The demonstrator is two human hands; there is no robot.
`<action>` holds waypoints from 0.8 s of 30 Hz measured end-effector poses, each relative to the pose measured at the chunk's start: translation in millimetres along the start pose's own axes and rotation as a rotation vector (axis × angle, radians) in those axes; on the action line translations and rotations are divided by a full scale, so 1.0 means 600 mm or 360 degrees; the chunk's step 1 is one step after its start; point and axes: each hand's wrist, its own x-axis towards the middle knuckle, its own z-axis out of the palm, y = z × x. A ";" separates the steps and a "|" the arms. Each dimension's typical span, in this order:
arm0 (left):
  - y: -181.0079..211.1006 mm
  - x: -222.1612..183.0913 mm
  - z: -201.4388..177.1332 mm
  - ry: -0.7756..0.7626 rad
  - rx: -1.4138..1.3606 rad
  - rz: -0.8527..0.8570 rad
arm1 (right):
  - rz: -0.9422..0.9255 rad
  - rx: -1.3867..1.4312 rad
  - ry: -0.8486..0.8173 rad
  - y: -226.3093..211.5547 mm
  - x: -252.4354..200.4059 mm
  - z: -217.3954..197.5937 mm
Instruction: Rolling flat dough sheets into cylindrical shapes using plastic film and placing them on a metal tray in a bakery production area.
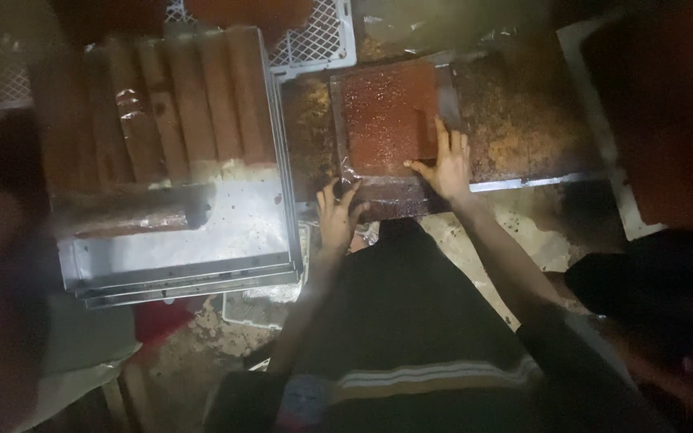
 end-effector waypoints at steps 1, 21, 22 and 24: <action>-0.007 0.005 0.011 0.0170 0.0021 0.0060 | 0.0034 0.0013 0.0045 0.000 -0.002 0.005; 0.016 0.157 0.018 -0.0318 -0.1895 -0.0783 | -0.0595 -0.0051 -0.0640 0.011 0.169 0.056; 0.001 0.174 0.033 -0.0326 -0.1907 -0.0869 | -0.0712 -0.0074 -0.0651 0.026 0.191 0.075; -0.014 0.200 0.050 -0.0333 -0.1915 -0.0972 | -0.0827 -0.0087 -0.0673 0.051 0.219 0.118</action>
